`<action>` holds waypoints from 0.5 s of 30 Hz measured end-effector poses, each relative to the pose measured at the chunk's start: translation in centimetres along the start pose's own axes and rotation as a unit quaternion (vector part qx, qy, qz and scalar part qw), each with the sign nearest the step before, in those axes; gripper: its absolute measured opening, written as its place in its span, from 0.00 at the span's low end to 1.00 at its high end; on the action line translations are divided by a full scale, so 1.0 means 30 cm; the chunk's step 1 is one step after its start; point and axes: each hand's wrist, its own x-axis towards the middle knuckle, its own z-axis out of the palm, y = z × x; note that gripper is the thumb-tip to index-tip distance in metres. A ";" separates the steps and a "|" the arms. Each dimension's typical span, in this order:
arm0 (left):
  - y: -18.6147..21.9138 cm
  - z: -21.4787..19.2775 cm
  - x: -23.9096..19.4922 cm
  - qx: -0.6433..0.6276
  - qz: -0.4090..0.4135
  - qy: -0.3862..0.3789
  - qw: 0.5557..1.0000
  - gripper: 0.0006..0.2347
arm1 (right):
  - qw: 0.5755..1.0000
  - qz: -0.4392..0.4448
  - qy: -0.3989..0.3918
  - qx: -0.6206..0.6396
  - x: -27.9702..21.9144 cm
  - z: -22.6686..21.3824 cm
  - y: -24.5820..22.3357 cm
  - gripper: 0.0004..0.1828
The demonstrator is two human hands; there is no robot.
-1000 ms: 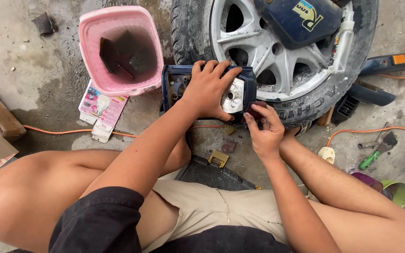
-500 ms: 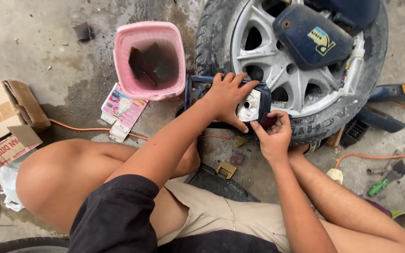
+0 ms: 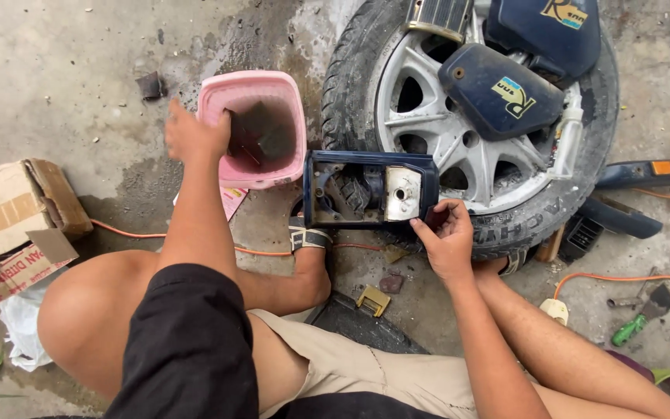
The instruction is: The person sits on the floor and sands a dark blue motorcycle part with a sanding block. They repeatedly dip the sanding block into a pink bucket of water and continue sanding different areas of the part.
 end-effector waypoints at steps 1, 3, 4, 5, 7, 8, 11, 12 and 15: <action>-0.162 0.089 0.076 0.001 -0.001 0.002 1.000 0.42 | 1.000 0.001 -0.002 0.002 -0.001 0.002 0.001 0.22; -0.334 0.303 0.216 -0.106 -0.071 -0.065 0.990 0.42 | 1.000 0.001 -0.012 -0.004 0.008 -0.007 0.001 0.21; -0.339 0.313 0.209 -0.105 -0.068 -0.066 0.990 0.42 | 1.000 0.000 -0.008 -0.003 0.006 0.005 -0.011 0.21; -0.343 0.324 0.202 -0.124 -0.051 -0.067 0.989 0.33 | 1.000 -0.005 -0.014 -0.009 0.006 0.014 -0.023 0.23; -0.334 0.329 0.160 -0.142 -0.031 -0.078 0.986 0.23 | 1.000 -0.006 -0.011 -0.020 -0.007 0.015 -0.053 0.25; -0.327 0.300 0.143 -0.213 -0.021 -0.094 0.972 0.18 | 0.999 -0.014 -0.026 -0.017 -0.007 0.026 -0.069 0.26; -0.321 0.219 0.129 -0.295 0.003 -0.127 0.947 0.11 | 0.999 -0.016 -0.046 -0.006 0.009 0.021 -0.047 0.27; -0.315 0.199 0.129 -0.308 0.013 -0.145 0.940 0.10 | 0.999 -0.010 -0.052 -0.003 0.018 0.009 -0.029 0.27; -0.285 0.103 0.088 -0.267 0.040 -0.152 0.951 0.10 | 0.993 0.032 0.011 -0.116 0.036 0.040 -0.095 0.17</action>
